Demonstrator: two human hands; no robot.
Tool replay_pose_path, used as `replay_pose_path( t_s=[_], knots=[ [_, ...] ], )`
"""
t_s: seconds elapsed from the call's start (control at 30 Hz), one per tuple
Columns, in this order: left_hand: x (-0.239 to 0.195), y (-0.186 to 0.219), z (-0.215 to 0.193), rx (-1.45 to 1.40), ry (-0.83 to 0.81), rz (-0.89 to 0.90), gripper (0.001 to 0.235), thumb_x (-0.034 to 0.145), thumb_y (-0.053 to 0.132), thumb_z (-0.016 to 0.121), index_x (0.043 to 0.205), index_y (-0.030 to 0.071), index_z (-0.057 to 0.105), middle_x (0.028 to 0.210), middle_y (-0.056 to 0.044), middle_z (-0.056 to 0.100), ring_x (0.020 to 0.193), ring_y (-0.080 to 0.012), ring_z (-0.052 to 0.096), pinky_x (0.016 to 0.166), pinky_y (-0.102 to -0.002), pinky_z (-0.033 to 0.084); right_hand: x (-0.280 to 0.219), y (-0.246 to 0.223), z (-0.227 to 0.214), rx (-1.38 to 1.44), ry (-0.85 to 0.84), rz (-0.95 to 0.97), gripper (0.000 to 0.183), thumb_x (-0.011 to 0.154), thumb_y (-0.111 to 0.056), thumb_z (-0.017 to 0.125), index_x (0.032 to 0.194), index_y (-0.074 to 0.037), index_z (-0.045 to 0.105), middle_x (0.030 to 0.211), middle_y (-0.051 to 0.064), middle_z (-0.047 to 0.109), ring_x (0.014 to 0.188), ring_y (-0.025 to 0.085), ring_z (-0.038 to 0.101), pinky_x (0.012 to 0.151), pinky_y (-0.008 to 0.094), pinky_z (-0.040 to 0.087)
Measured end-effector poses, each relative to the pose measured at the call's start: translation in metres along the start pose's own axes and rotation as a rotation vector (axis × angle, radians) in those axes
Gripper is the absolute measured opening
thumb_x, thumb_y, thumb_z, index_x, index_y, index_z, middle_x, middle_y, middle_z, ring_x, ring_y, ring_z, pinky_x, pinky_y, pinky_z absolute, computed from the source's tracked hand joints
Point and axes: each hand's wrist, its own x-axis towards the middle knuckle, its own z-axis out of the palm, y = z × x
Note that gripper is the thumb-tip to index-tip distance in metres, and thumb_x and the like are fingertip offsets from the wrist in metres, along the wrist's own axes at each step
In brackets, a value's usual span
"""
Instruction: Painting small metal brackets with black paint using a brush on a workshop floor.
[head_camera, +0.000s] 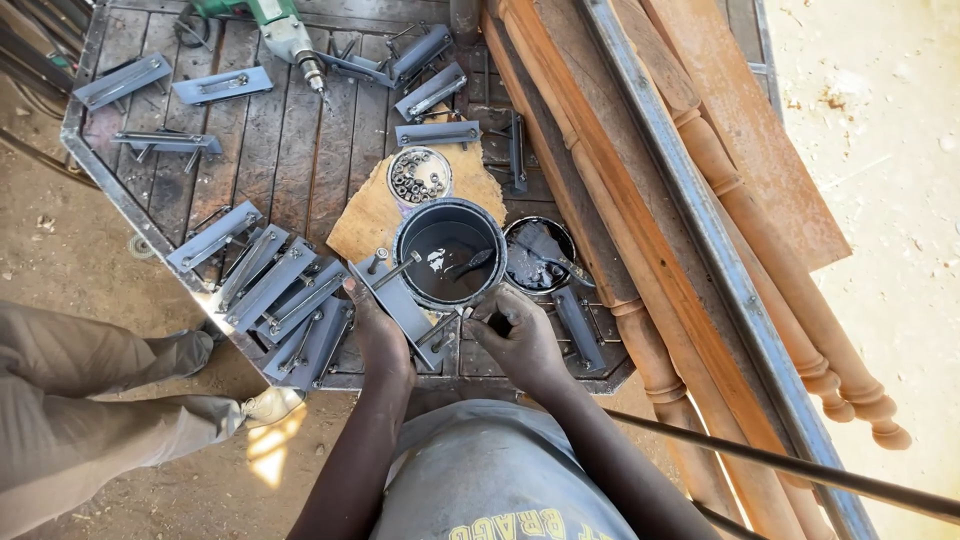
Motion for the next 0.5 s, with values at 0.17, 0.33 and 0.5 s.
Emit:
replay_pose_path(
  t_s=[0.17,0.33,0.5],
  knots=[
    [0.012,-0.007,-0.011,-0.025,0.043,0.019,0.082,0.1,0.071,0.036,0.155,0.011,0.042,0.157,-0.019,0.043,0.151,-0.0354,0.033,0.127,-0.05,0.021,0.0,-0.041,-0.003,-0.027,-0.022,0.021,0.022,0.079,-0.01,0.079,0.099,-0.012,0.071,0.085,0.013,0.069,0.068,0.031,0.069,0.06,0.039,0.054],
    [-0.006,0.006,-0.007,-0.07,0.051,0.002,0.081,0.1,0.07,0.037,0.158,0.014,0.038,0.161,-0.017,0.041,0.153,-0.0339,0.03,0.127,-0.051,0.019,-0.004,-0.049,0.001,-0.183,-0.167,-0.135,0.021,0.078,-0.011,0.078,0.099,-0.007,0.075,0.089,0.019,0.074,0.076,0.046,0.071,0.062,0.051,0.057],
    [0.035,-0.029,-0.032,0.01,0.026,0.079,0.084,0.102,0.07,0.034,0.16,0.009,0.029,0.164,-0.024,0.03,0.156,-0.0407,0.021,0.128,-0.054,0.016,-0.006,-0.058,-0.001,-0.28,-0.27,-0.155,0.019,0.083,-0.014,0.073,0.102,-0.016,0.075,0.09,0.013,0.072,0.085,0.043,0.07,0.066,0.051,0.057]
  ],
)
